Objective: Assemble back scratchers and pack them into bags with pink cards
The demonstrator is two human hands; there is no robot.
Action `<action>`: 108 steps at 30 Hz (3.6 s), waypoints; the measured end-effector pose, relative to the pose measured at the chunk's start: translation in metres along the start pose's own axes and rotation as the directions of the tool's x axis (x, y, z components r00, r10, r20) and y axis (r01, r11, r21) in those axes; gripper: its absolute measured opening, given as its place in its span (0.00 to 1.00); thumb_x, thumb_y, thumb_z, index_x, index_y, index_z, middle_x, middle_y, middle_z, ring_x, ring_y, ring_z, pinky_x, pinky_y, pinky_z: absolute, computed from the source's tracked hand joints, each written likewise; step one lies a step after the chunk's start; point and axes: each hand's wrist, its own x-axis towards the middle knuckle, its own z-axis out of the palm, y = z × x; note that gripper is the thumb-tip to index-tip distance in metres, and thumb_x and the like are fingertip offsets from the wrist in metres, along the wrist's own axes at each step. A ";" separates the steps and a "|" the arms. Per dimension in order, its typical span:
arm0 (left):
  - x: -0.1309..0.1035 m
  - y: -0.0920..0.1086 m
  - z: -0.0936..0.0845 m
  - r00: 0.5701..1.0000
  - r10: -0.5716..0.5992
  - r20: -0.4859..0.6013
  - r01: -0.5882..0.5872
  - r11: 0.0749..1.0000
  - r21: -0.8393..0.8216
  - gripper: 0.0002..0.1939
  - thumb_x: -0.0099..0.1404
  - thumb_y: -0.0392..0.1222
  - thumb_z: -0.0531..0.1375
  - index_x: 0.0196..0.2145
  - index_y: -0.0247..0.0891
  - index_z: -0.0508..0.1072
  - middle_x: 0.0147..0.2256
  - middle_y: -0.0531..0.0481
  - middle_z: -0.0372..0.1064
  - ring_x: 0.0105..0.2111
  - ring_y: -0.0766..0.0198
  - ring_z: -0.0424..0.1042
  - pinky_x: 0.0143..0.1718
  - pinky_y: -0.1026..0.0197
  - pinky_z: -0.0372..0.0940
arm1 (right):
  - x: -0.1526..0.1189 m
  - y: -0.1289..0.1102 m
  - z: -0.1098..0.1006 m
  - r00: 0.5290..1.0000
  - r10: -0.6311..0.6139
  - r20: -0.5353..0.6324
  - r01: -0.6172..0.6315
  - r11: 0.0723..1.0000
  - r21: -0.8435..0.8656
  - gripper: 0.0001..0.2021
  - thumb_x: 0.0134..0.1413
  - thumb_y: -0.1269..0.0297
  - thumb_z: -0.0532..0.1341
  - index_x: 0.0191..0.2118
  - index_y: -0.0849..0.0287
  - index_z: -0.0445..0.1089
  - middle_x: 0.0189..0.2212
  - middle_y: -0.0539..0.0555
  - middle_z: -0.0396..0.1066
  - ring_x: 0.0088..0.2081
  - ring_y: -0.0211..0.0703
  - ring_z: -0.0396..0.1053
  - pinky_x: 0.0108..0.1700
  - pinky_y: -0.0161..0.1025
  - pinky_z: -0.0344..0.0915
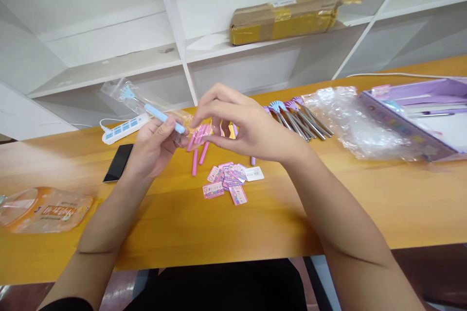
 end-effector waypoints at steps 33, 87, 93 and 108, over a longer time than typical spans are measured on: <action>-0.016 -0.022 -0.016 0.938 -0.225 0.264 0.071 0.869 0.490 0.19 0.71 0.58 0.67 0.42 0.37 0.78 0.34 0.49 0.75 0.30 0.64 0.75 0.33 0.60 0.72 | -0.017 0.006 0.036 0.866 0.490 0.096 -0.499 0.855 0.141 0.14 0.69 0.49 0.66 0.46 0.55 0.71 0.36 0.52 0.74 0.35 0.43 0.70 0.36 0.40 0.64; -0.091 -0.128 -0.050 0.828 -0.221 0.515 -0.060 0.878 0.474 0.19 0.75 0.57 0.63 0.39 0.39 0.83 0.35 0.44 0.82 0.34 0.59 0.78 0.40 0.59 0.72 | -0.121 0.008 0.108 0.775 0.197 0.600 -0.561 0.652 0.510 0.19 0.79 0.54 0.57 0.43 0.63 0.79 0.33 0.52 0.77 0.35 0.36 0.72 0.40 0.33 0.67; -0.092 -0.134 -0.057 0.948 -0.075 0.308 0.010 0.978 0.206 0.23 0.72 0.63 0.64 0.43 0.38 0.78 0.37 0.45 0.76 0.36 0.60 0.75 0.39 0.58 0.72 | -0.123 -0.014 0.121 0.783 0.097 0.614 -0.322 0.908 0.267 0.15 0.77 0.60 0.59 0.41 0.60 0.79 0.36 0.55 0.79 0.36 0.40 0.72 0.42 0.37 0.65; -0.079 -0.151 -0.053 0.933 -0.307 -0.189 0.307 0.951 -0.025 0.26 0.65 0.65 0.69 0.39 0.35 0.81 0.33 0.48 0.77 0.29 0.64 0.72 0.30 0.62 0.67 | -0.123 0.041 0.026 0.787 0.507 0.351 -0.409 0.855 -0.320 0.18 0.68 0.47 0.67 0.39 0.58 0.75 0.35 0.53 0.76 0.33 0.41 0.70 0.36 0.38 0.61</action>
